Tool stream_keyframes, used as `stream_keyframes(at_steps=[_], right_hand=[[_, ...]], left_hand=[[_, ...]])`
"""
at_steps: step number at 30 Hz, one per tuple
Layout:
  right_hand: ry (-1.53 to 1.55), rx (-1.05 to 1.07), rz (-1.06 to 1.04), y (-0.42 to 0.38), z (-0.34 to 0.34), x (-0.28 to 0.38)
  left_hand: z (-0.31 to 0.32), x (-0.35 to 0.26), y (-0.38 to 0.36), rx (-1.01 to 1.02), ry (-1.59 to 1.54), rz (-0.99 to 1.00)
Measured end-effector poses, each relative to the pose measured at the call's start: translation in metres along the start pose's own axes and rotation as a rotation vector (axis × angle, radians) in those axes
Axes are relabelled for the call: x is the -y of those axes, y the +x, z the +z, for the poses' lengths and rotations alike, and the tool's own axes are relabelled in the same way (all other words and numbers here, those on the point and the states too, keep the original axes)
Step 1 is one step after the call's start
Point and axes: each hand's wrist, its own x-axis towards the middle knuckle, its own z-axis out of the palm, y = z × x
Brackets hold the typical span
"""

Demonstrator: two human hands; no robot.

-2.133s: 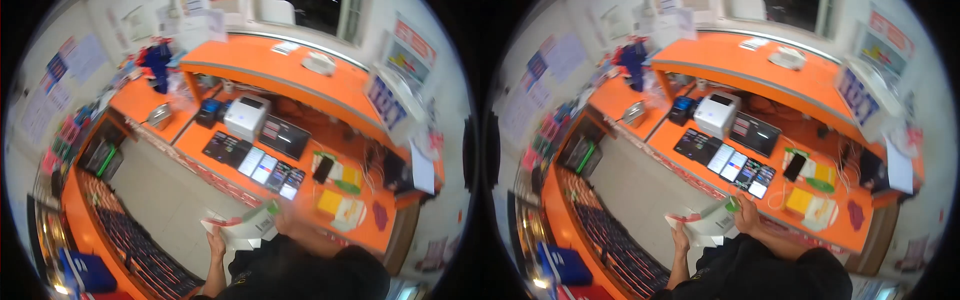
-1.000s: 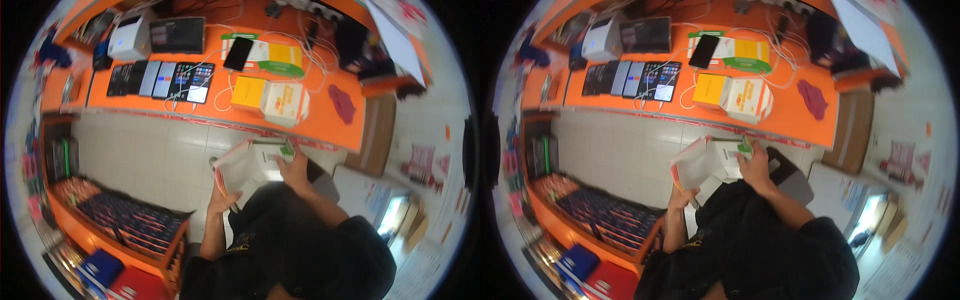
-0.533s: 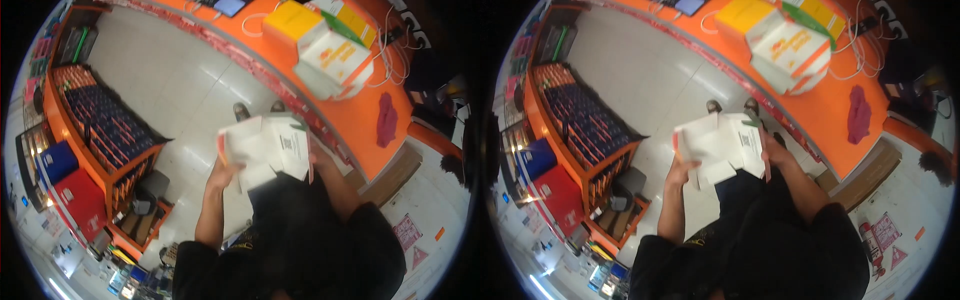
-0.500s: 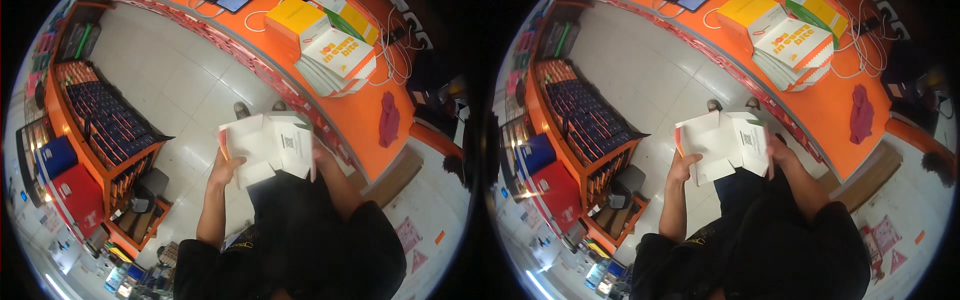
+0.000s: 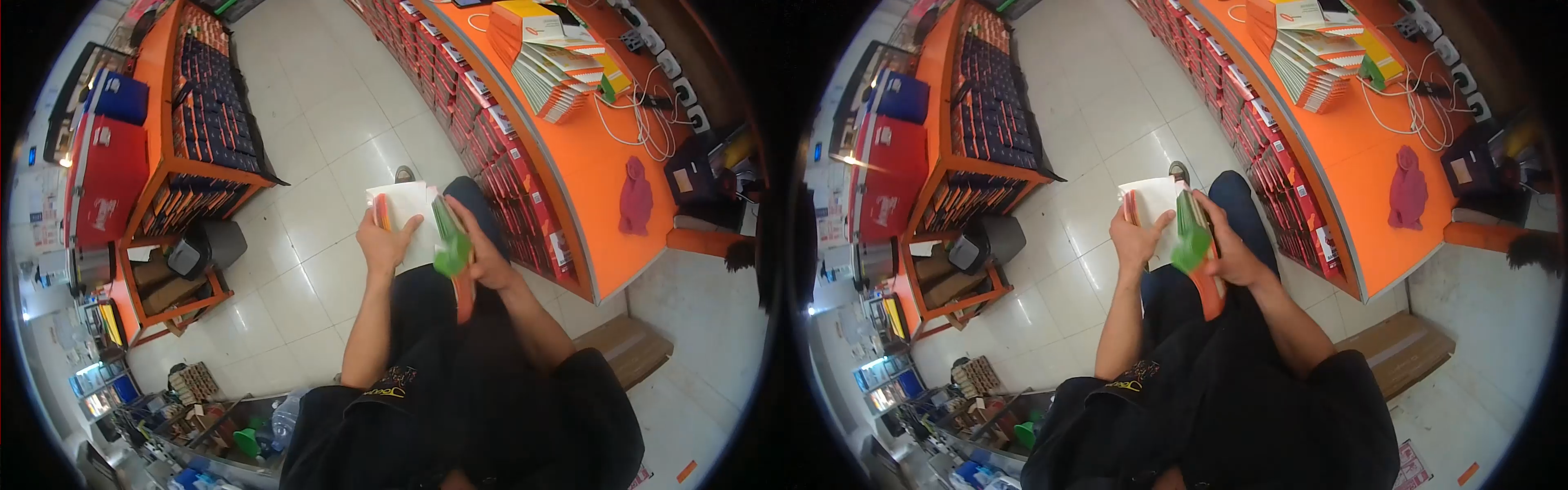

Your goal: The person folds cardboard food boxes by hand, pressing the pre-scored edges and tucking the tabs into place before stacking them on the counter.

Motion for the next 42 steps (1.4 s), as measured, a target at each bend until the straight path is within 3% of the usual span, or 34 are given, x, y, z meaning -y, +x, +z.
stream_keyframes(at_steps=[1,5,6,7,8,10,12,14,17,19,21,22,24,25,27,29,31,32,36,37,39,40,41,42], right_hand=[[0.165,0.165,0.018,-0.002,-0.005,0.006],[0.191,0.155,-0.015,-0.015,-0.015,0.010],[0.176,0.153,-0.025,-0.020,-0.015,0.006],[0.230,0.028,0.081,-0.027,-0.013,0.004],[0.288,-0.102,0.195,-0.032,-0.010,0.000],[0.182,-0.280,0.134,-0.030,0.002,-0.009],[0.303,-0.270,0.125,-0.027,0.002,-0.021],[0.240,-0.302,0.095,-0.014,-0.002,-0.039],[0.080,-0.418,0.078,0.009,0.010,-0.032],[-0.030,-0.490,0.067,0.027,0.010,-0.018],[0.005,-0.309,0.352,0.045,0.000,-0.002],[-0.019,-0.304,0.318,0.057,-0.007,0.005],[0.300,-0.017,0.396,0.067,-0.020,0.009],[0.298,-0.032,0.397,0.065,-0.030,-0.005],[0.124,0.000,0.131,0.050,-0.043,-0.034],[0.153,-0.057,0.187,0.033,-0.055,-0.040],[0.199,-0.127,0.267,-0.043,-0.079,-0.035],[0.215,-0.160,0.298,-0.075,-0.087,-0.032],[0.211,-0.234,0.379,-0.044,-0.085,-0.026],[0.208,-0.245,0.395,-0.089,-0.091,-0.024],[0.202,-0.262,0.431,-0.027,-0.078,-0.025],[0.202,-0.269,0.452,-0.028,-0.073,-0.026],[0.121,-0.522,0.275,-0.017,-0.030,-0.009],[0.125,-0.509,0.273,-0.010,-0.025,-0.005]], left_hand=[[-0.011,-0.004,-0.005,0.043,-0.114,0.003],[-0.041,-0.023,-0.034,0.033,-0.059,0.080],[-0.050,-0.027,-0.037,0.187,-0.180,0.030],[-0.055,-0.031,-0.042,0.344,-0.301,-0.021],[-0.055,-0.033,-0.052,0.351,-0.313,-0.019],[-0.059,-0.037,-0.073,0.546,-0.507,0.030],[-0.064,-0.039,-0.085,0.709,-0.447,0.087],[-0.055,-0.043,-0.097,0.678,-0.448,0.224],[-0.048,-0.043,-0.088,0.667,-0.442,0.207],[-0.048,-0.022,-0.066,0.522,-0.556,0.016],[-0.052,-0.008,-0.038,0.389,-0.830,-0.192],[-0.058,-0.006,-0.022,0.392,-0.850,-0.155],[-0.064,-0.002,0.003,0.429,-0.802,-0.262],[-0.059,-0.006,0.010,0.443,-0.804,-0.267],[-0.043,-0.016,0.021,0.362,-0.489,0.024],[-0.034,-0.035,0.030,0.365,-0.454,0.083],[-0.027,-0.059,0.028,0.442,-0.332,0.180],[-0.022,-0.066,0.023,0.516,-0.267,0.131],[0.010,-0.067,0.009,0.362,-0.202,0.184],[0.017,-0.065,0.004,0.357,-0.193,0.176],[0.029,-0.059,-0.007,0.146,-0.093,0.280],[0.026,-0.058,-0.013,0.141,-0.078,0.268],[0.023,-0.060,-0.016,0.194,-0.171,0.149],[0.022,-0.062,-0.017,0.246,-0.270,0.037]])
